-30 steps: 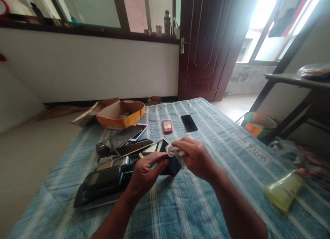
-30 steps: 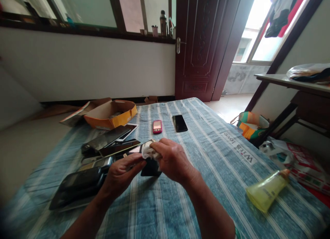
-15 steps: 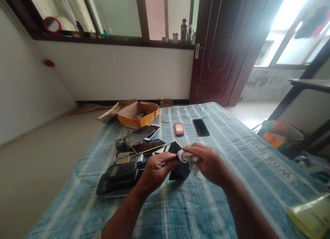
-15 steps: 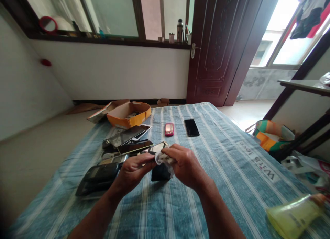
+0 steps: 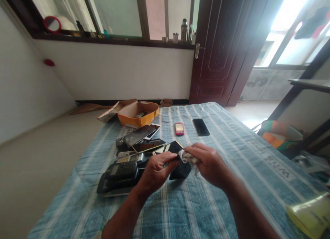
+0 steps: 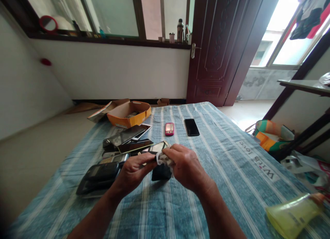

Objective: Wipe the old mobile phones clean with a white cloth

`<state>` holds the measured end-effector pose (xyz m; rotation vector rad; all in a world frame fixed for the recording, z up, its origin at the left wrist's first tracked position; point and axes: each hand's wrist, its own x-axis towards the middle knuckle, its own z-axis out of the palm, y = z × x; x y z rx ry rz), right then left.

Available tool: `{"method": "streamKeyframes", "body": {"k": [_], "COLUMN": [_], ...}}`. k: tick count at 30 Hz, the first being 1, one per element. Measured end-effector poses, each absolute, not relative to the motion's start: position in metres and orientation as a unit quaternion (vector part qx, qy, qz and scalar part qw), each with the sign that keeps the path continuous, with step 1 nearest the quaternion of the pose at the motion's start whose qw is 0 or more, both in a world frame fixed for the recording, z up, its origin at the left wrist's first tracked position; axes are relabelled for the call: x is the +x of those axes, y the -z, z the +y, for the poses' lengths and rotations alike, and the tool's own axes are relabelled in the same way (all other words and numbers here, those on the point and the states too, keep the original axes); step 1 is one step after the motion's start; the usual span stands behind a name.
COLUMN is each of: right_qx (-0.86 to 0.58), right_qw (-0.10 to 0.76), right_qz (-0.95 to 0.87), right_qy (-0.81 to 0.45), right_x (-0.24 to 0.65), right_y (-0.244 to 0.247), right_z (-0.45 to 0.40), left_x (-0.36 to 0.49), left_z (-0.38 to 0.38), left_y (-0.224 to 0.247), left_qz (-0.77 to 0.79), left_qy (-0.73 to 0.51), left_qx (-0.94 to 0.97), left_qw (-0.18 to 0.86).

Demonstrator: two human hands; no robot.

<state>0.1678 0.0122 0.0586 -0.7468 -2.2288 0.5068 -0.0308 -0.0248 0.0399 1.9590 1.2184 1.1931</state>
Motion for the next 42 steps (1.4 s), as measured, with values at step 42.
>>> {"method": "streamKeyframes", "body": {"k": [42], "right_qx": [-0.259], "right_qw": [0.353], "right_qz": [-0.898], "right_qy": [-0.039], "right_x": [0.146], "right_y": [-0.057], "right_z": [-0.01], "left_x": [-0.038], "left_z": [-0.045], "left_y": [-0.047], "left_qz": [0.431], "left_qy": [-0.417], "left_qx": [0.749], "left_qw": [0.282]}}
